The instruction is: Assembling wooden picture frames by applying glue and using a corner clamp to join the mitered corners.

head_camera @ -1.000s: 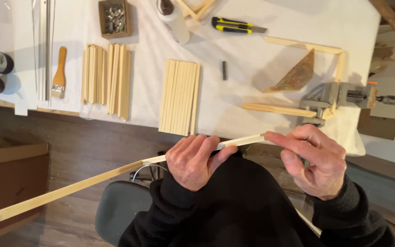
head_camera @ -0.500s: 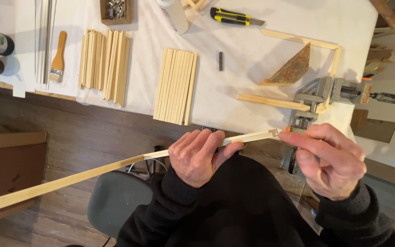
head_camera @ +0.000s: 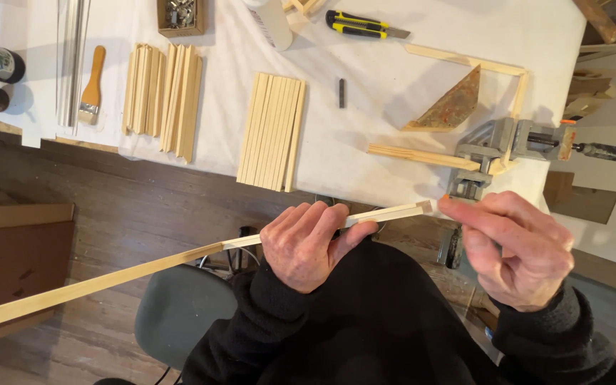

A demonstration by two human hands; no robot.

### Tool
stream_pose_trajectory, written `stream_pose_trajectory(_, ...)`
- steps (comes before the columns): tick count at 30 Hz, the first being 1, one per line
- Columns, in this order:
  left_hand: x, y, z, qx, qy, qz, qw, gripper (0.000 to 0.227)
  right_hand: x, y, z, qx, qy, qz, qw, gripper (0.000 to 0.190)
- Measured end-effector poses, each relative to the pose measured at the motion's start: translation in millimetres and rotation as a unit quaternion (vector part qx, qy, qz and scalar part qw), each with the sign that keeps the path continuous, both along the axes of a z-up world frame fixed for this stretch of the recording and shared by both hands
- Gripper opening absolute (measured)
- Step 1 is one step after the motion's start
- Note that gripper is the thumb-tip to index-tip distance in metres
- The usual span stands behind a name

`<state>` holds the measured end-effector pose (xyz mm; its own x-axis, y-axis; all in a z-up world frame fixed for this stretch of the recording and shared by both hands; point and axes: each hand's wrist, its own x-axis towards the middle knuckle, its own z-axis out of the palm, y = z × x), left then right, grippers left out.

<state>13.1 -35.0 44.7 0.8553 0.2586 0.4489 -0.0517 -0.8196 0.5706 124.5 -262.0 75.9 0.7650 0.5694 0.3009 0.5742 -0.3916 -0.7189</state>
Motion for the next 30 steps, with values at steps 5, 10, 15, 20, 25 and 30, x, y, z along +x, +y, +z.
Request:
stream_pose_trajectory(5,0.9,-1.9,-0.5,0.0,0.001,-0.004,1.0,0.037,1.9,3.7,8.7,-0.001,0.007,0.042,0.999,0.035)
stream_pose_trajectory(10,-0.1,-3.1,-1.0,0.001,0.0,-0.006,1.0,0.037,1.4,6.6,7.9,-0.004,0.005,0.045,0.999,0.031)
stream_pose_trajectory(15,-0.5,-3.1,-1.6,0.002,0.0,0.0,1.0,0.038,0.7,11.2,13.0,-0.006,0.026,0.046,0.999,0.032)
stream_pose_trajectory(20,-1.5,-1.5,-0.1,-0.002,-0.006,-0.003,1.0,0.037,1.0,9.4,10.8,0.003,0.052,0.008,0.999,0.032)
stream_pose_trajectory(25,-1.0,-1.0,0.7,0.0,-0.001,-0.002,1.0,0.038,1.1,10.3,13.4,0.002,0.043,0.031,0.999,0.026)
stream_pose_trajectory(30,0.1,-1.5,-0.1,-0.004,-0.004,-0.003,1.0,0.037,1.1,11.9,15.5,-0.002,0.032,0.045,0.998,0.031)
